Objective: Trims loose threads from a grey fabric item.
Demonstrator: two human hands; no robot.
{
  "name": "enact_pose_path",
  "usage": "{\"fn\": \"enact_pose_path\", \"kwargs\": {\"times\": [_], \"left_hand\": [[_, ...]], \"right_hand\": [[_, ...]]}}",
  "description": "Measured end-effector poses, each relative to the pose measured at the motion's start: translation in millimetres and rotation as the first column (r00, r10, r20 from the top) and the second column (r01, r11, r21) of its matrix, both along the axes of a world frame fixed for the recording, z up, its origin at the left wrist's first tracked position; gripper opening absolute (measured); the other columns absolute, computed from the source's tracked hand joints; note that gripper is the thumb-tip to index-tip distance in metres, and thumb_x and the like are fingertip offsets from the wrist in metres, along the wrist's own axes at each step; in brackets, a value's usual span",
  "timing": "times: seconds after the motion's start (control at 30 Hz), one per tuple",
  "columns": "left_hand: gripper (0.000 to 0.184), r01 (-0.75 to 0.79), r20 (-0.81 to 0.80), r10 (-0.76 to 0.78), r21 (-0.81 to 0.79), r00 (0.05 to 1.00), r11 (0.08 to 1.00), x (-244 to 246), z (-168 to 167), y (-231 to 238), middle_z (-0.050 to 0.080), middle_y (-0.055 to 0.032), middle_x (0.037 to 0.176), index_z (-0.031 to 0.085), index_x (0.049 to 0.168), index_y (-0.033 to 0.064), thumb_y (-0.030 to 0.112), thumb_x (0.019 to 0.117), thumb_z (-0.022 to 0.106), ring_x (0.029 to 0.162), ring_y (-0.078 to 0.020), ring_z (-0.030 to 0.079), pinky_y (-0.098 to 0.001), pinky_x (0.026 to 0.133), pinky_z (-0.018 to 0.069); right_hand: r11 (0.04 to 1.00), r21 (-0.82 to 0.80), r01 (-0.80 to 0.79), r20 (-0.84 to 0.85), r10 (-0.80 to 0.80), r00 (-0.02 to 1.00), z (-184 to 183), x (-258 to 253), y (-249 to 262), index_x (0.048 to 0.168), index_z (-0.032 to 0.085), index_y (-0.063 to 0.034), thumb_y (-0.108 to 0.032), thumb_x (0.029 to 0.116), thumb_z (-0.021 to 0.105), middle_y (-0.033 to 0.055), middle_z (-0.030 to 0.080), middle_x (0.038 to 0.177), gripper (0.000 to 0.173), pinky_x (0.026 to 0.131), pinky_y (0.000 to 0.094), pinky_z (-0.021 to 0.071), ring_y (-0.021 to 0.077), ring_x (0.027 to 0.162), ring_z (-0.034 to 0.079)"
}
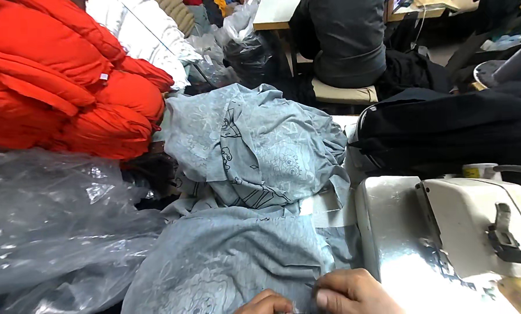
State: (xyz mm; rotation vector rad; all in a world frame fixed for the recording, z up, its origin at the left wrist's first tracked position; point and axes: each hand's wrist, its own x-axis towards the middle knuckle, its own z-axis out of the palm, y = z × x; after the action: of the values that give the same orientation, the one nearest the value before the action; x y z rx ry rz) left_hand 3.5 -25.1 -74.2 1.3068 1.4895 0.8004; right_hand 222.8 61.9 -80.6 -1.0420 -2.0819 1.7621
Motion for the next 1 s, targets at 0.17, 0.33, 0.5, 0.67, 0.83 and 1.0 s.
{"fn": "enact_pose_path", "kwargs": {"times": [0.17,0.33,0.5,0.67,0.83,1.0], "left_hand": [[0.014,0.0,-0.002,0.0,0.025,1.0,1.0,-4.2,2.5,3.5,0.07,-0.0121,0.089,0.072,0.091,-0.0112,0.002,0.0909,0.067,0.081,-0.0029,0.064,-0.0181,0.076,0.0529],[0.014,0.095,-0.073,-0.088,0.094,0.993,0.991,-1.1,8.2,8.1,0.07,-0.0166,0.088,0.074,0.091,-0.0099,0.003,0.0912,0.069,0.081,-0.0089,0.066,-0.0208,0.076,0.0534],[0.013,0.2,-0.178,-0.168,0.183,0.97,0.962,0.5,14.4,15.4,0.071,-0.0195,0.085,0.074,0.089,-0.0092,0.002,0.0909,0.068,0.081,-0.0158,0.068,-0.0233,0.078,0.0535],[0.015,0.118,-0.234,-0.064,0.225,0.97,0.967,-2.2,23.1,38.4,0.07,-0.0153,0.09,0.074,0.092,-0.0074,0.006,0.0927,0.067,0.079,-0.0099,0.065,-0.0213,0.073,0.0538],[0.015,-0.074,-0.254,0.178,0.373,0.951,0.925,8.7,1.1,103.8,0.068,-0.0006,0.086,0.074,0.093,0.0032,0.016,0.0926,0.066,0.071,-0.0028,0.064,-0.0198,0.066,0.0555],[0.015,0.184,-0.474,-0.134,0.06,0.87,0.981,42.3,-22.3,161.0,0.071,-0.0163,0.096,0.074,0.102,-0.0017,0.009,0.0982,0.065,0.084,-0.0266,0.069,-0.044,0.081,0.0571]], "right_hand": [[0.973,0.143,-0.181,0.112,0.166,0.98,13.0,9.0,-3.7,0.115,0.073,0.0027,-0.031,0.1067,0.053,0.0234,0.071,0.094,0.04,0.077,0.0576,0.0551,0.0398,0.088,0.071],[0.93,0.254,-0.266,0.183,0.223,0.957,8.6,0.7,-9.5,0.109,0.073,0.0007,-0.035,0.1059,0.053,0.0215,0.07,0.09,0.041,0.068,0.0569,0.0555,0.0397,0.081,0.071],[0.869,0.457,-0.189,0.084,0.17,0.982,1.1,-4.9,-16.5,0.096,0.074,-0.0003,-0.03,0.1048,0.055,0.0167,0.068,0.076,0.037,0.054,0.0489,0.054,0.0338,0.065,0.069],[0.943,0.275,-0.187,0.063,0.176,0.982,10.1,7.1,-13.3,0.11,0.073,0.0023,-0.031,0.1063,0.053,0.0219,0.071,0.089,0.039,0.07,0.0562,0.0563,0.0387,0.081,0.072],[0.968,0.212,-0.137,-0.083,0.158,0.984,5.1,19.0,-14.3,0.114,0.072,0.0051,-0.025,0.1067,0.052,0.0226,0.072,0.093,0.037,0.079,0.0534,0.0564,0.0369,0.087,0.072],[0.98,0.192,-0.055,-0.107,0.076,0.991,1.4,26.5,-16.4,0.114,0.071,0.006,-0.024,0.1073,0.052,0.023,0.073,0.096,0.037,0.083,0.0518,0.0565,0.0361,0.091,0.073]]}}
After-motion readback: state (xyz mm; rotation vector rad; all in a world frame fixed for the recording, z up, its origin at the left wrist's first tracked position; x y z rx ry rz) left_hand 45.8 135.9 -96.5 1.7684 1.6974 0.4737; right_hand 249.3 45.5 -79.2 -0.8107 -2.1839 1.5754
